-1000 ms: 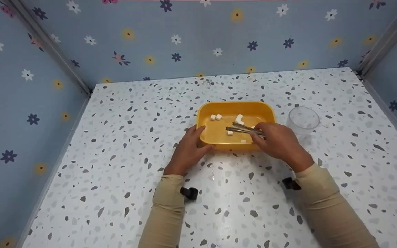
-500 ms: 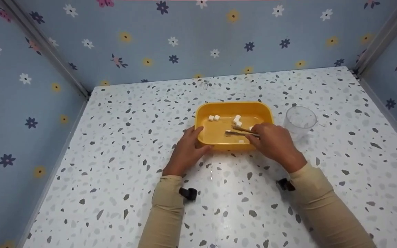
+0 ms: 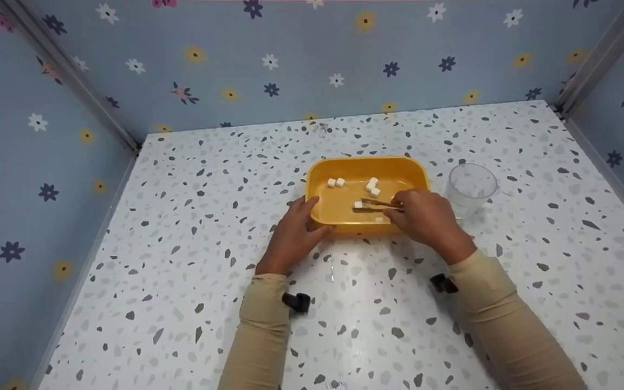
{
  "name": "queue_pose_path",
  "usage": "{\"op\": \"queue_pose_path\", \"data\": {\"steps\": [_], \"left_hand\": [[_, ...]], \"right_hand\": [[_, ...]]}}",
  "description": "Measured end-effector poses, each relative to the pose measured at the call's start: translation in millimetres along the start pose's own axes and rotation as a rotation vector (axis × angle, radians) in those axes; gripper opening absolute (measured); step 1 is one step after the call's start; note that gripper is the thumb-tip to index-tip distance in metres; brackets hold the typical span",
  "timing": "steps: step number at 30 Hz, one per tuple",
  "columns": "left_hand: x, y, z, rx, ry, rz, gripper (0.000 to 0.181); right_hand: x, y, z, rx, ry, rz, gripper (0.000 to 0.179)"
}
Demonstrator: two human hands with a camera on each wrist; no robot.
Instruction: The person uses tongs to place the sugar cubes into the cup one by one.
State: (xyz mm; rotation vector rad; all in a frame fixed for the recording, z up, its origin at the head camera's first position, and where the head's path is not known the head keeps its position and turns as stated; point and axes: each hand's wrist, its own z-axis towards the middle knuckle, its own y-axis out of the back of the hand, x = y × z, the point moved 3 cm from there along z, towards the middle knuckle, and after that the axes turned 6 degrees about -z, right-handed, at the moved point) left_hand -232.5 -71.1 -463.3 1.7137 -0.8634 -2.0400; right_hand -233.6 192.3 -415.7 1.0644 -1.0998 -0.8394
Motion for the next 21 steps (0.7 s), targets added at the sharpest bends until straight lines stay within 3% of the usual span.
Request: {"op": "queue_pose_path", "data": {"steps": [5, 21], "left_hand": [[-1.8, -0.3, -0.7, 0.009, 0.017, 0.013, 0.073], [-3.1, 2.5, -0.9, -0.013, -0.043, 0.055, 0.067]], "right_hand": [[1.5, -2.1, 0.1, -0.023, -0.02, -0.006, 0.028], [3.5, -5.6, -2.6, -0.09, -0.029, 0.001, 0.02]]}}
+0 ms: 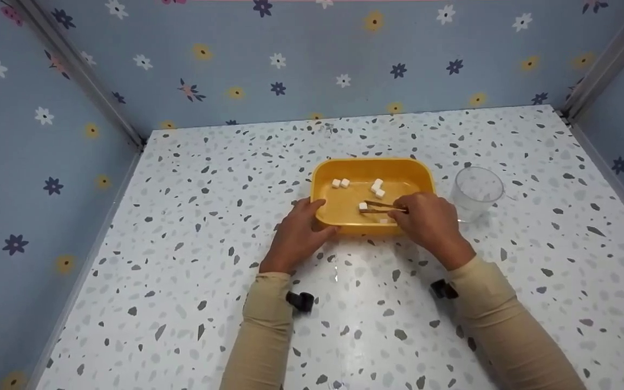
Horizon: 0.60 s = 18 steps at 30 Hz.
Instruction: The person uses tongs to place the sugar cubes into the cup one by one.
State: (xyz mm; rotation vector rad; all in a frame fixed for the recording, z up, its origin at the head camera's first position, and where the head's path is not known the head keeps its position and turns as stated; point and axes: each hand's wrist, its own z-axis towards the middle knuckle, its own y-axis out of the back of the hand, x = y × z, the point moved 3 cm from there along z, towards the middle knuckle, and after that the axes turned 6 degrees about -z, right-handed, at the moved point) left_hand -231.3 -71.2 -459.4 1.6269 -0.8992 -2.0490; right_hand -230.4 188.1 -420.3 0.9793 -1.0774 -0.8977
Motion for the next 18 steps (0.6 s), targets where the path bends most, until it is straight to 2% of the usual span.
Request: {"op": "queue_pose_path", "data": {"steps": [6, 18], "left_hand": [[1.2, -0.5, 1.4, -0.002, -0.018, 0.011, 0.066], [3.7, -2.4, 1.3, -0.005, 0.006, -0.032, 0.066]], "right_hand": [[0.2, -0.6, -1.1, -0.038, 0.015, -0.027, 0.017], [2.1, -1.9, -1.1, -0.022, -0.005, -0.024, 0.02]]}}
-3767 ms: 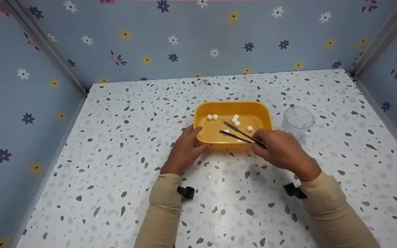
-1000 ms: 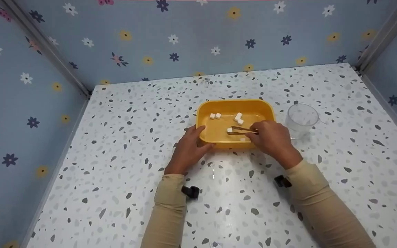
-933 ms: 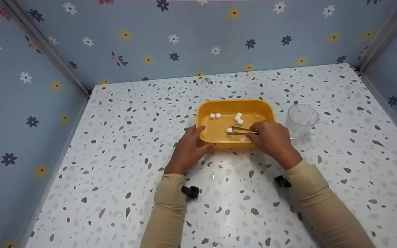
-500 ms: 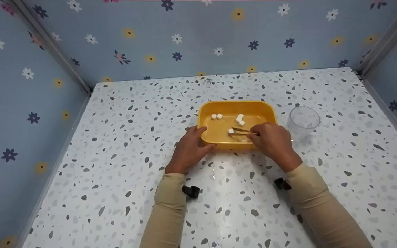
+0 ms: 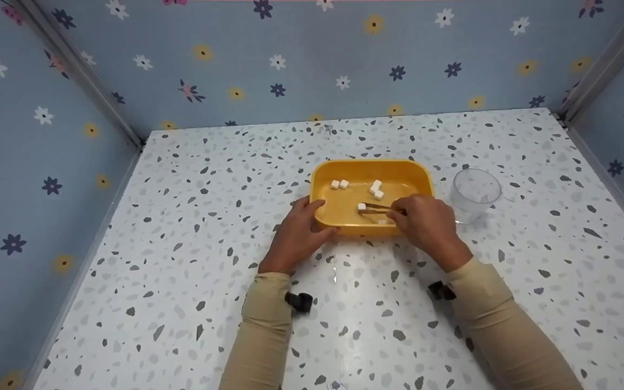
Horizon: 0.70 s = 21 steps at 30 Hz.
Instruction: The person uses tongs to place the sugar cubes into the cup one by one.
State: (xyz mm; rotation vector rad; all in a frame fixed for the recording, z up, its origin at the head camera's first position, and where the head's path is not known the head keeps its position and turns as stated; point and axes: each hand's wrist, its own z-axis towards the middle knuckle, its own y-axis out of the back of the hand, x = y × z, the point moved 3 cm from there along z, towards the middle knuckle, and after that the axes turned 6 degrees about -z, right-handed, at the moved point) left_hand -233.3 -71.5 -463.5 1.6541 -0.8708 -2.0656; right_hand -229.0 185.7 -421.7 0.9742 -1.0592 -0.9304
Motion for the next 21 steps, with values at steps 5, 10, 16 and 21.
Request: {"op": "queue_pose_path", "data": {"steps": [5, 10, 16, 21], "left_hand": [[1.9, -1.0, 0.5, 0.002, 0.017, -0.011, 0.068], [3.8, -2.1, 1.8, 0.008, 0.035, -0.003, 0.08], [3.3, -1.3, 2.3, 0.016, 0.009, 0.007, 0.087], [3.7, -1.5, 1.1, 0.024, 0.023, 0.004, 0.087]], "right_hand": [[-0.6, -0.1, -0.1, -0.004, 0.002, 0.006, 0.02], [-0.6, 0.9, -0.2, -0.015, 0.012, 0.012, 0.02], [-0.8, 1.7, -0.6, -0.038, 0.024, 0.01, 0.019], [-0.8, 0.2, -1.2, -0.042, 0.021, 0.019, 0.02]]}}
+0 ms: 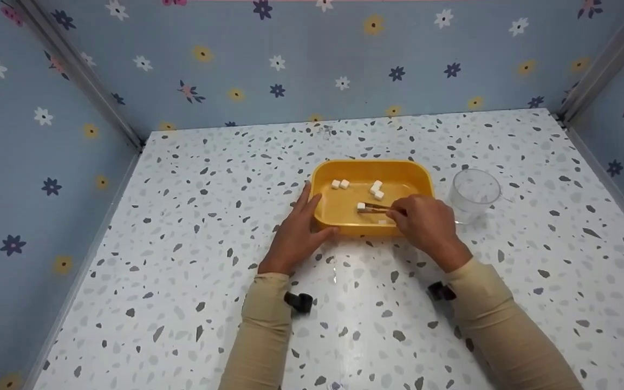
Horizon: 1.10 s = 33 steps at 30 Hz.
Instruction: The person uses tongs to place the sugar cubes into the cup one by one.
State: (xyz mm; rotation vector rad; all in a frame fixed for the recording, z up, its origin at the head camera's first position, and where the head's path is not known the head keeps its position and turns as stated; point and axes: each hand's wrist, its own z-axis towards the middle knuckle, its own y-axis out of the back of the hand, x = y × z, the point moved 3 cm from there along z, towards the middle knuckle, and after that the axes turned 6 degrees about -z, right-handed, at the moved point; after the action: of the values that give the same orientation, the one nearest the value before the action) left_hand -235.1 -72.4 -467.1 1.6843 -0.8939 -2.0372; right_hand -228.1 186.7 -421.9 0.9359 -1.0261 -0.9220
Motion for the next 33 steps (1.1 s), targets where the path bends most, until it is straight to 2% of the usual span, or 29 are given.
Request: {"op": "queue_pose_path", "data": {"steps": [6, 20, 27, 33], "left_hand": [[-1.1, -0.4, 0.6, -0.004, 0.016, 0.001, 0.086], [-1.0, 0.9, -0.2, -0.042, -0.003, 0.009, 0.076], [-1.9, 1.5, -0.7, -0.057, -0.047, 0.022, 0.074], [-2.0, 1.8, -1.1, -0.047, -0.035, 0.021, 0.074]], "right_hand": [[-1, 0, -0.5, -0.008, 0.011, 0.0, 0.02], [-2, 1, 0.1, -0.027, 0.023, 0.012, 0.02], [-3, 4, -0.2, -0.045, 0.034, 0.013, 0.018], [-6, 10, -2.0, -0.062, 0.042, 0.032, 0.019]]}}
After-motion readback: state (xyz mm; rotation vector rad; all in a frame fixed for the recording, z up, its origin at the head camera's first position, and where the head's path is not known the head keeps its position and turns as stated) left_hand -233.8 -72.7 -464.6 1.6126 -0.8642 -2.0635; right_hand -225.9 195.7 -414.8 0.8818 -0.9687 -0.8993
